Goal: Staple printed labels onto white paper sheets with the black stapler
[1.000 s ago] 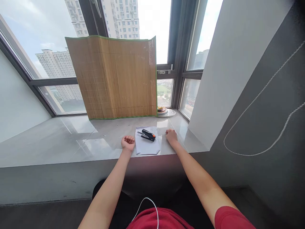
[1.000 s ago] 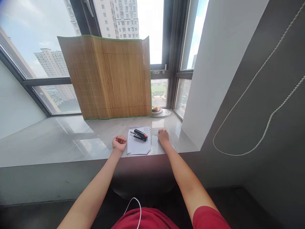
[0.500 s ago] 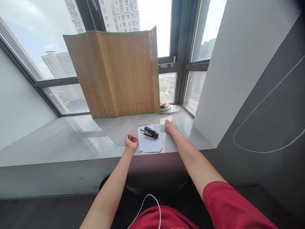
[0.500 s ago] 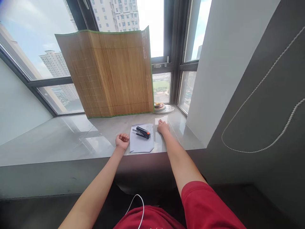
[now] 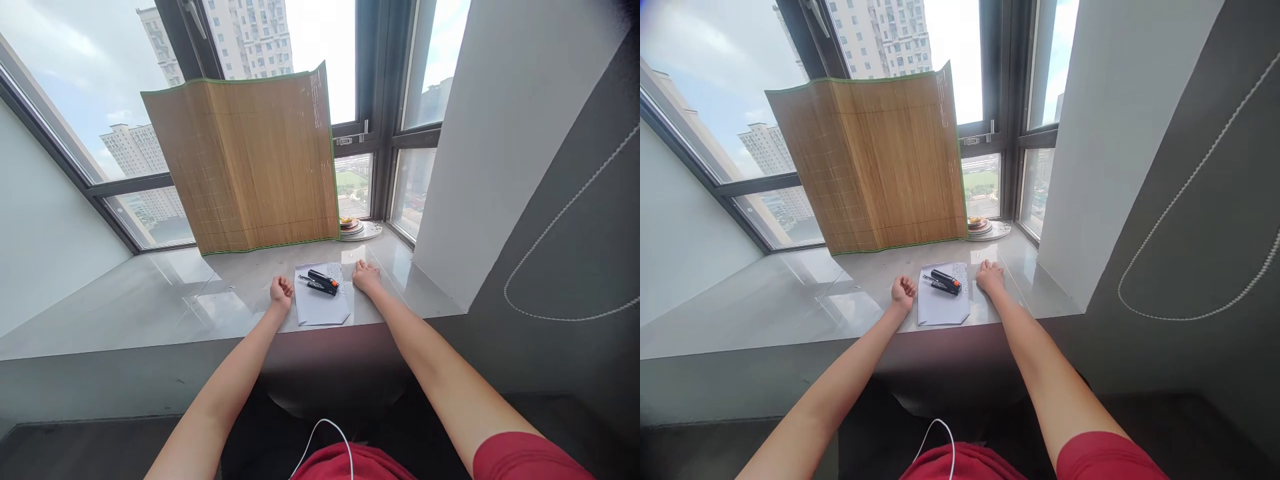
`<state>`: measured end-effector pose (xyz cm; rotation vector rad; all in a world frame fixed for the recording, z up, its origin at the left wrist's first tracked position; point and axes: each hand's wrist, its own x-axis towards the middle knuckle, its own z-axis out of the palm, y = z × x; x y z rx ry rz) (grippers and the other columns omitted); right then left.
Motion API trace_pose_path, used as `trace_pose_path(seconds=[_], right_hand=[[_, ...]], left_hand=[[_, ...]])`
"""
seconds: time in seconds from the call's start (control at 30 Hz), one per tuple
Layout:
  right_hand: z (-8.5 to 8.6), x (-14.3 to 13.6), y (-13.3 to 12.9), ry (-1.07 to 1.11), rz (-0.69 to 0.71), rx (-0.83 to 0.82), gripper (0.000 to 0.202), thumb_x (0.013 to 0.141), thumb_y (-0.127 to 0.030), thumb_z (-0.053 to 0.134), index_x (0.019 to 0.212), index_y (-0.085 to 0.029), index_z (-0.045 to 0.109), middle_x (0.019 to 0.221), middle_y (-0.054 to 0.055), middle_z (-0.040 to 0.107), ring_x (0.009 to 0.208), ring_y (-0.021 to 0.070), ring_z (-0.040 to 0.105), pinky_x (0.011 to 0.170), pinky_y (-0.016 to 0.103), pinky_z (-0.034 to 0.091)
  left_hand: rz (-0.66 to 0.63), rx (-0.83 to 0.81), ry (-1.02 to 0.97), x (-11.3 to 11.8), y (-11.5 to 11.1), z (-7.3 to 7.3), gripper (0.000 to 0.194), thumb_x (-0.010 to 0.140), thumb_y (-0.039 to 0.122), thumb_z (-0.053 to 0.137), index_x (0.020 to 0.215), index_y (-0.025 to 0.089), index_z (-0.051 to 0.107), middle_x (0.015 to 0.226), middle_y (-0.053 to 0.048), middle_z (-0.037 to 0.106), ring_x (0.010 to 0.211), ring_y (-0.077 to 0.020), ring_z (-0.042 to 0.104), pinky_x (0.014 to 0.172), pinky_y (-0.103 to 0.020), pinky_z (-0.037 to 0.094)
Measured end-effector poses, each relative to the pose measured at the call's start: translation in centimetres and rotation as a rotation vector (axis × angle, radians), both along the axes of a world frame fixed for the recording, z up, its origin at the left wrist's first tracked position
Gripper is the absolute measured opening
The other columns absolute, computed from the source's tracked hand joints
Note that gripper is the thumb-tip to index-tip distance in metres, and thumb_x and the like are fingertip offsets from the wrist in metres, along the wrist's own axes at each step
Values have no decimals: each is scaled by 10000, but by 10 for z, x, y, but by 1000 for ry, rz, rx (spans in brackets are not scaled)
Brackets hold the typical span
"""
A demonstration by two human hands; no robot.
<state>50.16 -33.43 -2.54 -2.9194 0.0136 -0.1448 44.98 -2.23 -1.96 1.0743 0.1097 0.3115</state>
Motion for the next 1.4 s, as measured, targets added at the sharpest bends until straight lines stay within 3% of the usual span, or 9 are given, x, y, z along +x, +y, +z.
trace_pose_path(seconds=[0.13,0.23,0.33,0.43,0.6,0.73,0.97,1.27,1.4], right_hand=[[-5,1,-1,-25,-5,-15,616,1077,-283,218,1625,-111,439,1720,181,339,1491,349,383,1152,521,352],[-6,-1,0,-36,-9,-25,611,1073,-283,230,1617,-111,449,1714,186,349,1490,350,386,1147,526,356],[-6,-2,0,-32,-14,-34,612,1068,-283,240,1610,-105,460,1704,190,369,1475,365,409,1131,538,373],[-9,-2,0,-23,-13,-44,611,1062,-275,248,1608,-109,468,1704,186,372,1468,368,426,1132,549,374],[-12,-3,0,-21,-12,-60,618,1068,-270,245,1632,-90,425,1717,188,342,1496,363,400,1159,555,350],[-9,-6,1,-19,-8,-54,610,1068,-268,255,1622,-95,441,1704,206,361,1491,360,414,1146,543,368],[-6,-11,2,-43,-13,20,590,1057,-266,287,1587,-106,491,1684,206,397,1479,355,426,1175,548,342],[8,-17,25,-154,-45,292,536,1056,-290,299,1424,-172,670,1424,195,636,1267,332,603,1064,487,466],[6,-28,58,-382,228,601,516,1088,-491,328,1298,-225,717,1364,129,636,1170,259,623,963,374,532]], left_hand=[[118,268,38,37,16,4,302,905,197,589,667,247,409,577,55,368,531,-140,486,571,-237,422],[150,494,47,58,23,9,245,829,167,668,705,250,474,787,-67,596,1074,-292,658,911,-357,518],[163,686,51,72,25,11,149,800,202,695,787,225,549,1206,-222,645,1539,-408,325,1205,-519,342],[147,818,77,84,27,8,163,843,298,661,963,192,635,1538,-272,486,1637,-418,106,1288,-598,161],[70,914,150,96,32,3,301,906,382,588,1146,231,690,1613,-193,493,1645,-378,157,1294,-646,21],[60,906,126,89,29,4,157,899,294,619,973,201,722,1490,-219,587,1591,-407,288,1297,-626,40],[31,799,-37,41,21,5,264,838,65,666,647,241,620,896,-126,649,1261,-367,579,1240,-481,314],[45,434,-248,-18,6,2,215,899,33,672,865,237,733,940,-91,644,1128,-277,637,1110,-373,465],[161,982,-444,-11,13,-3,102,972,178,657,960,217,750,1036,-78,611,918,-216,676,882,-361,567]])
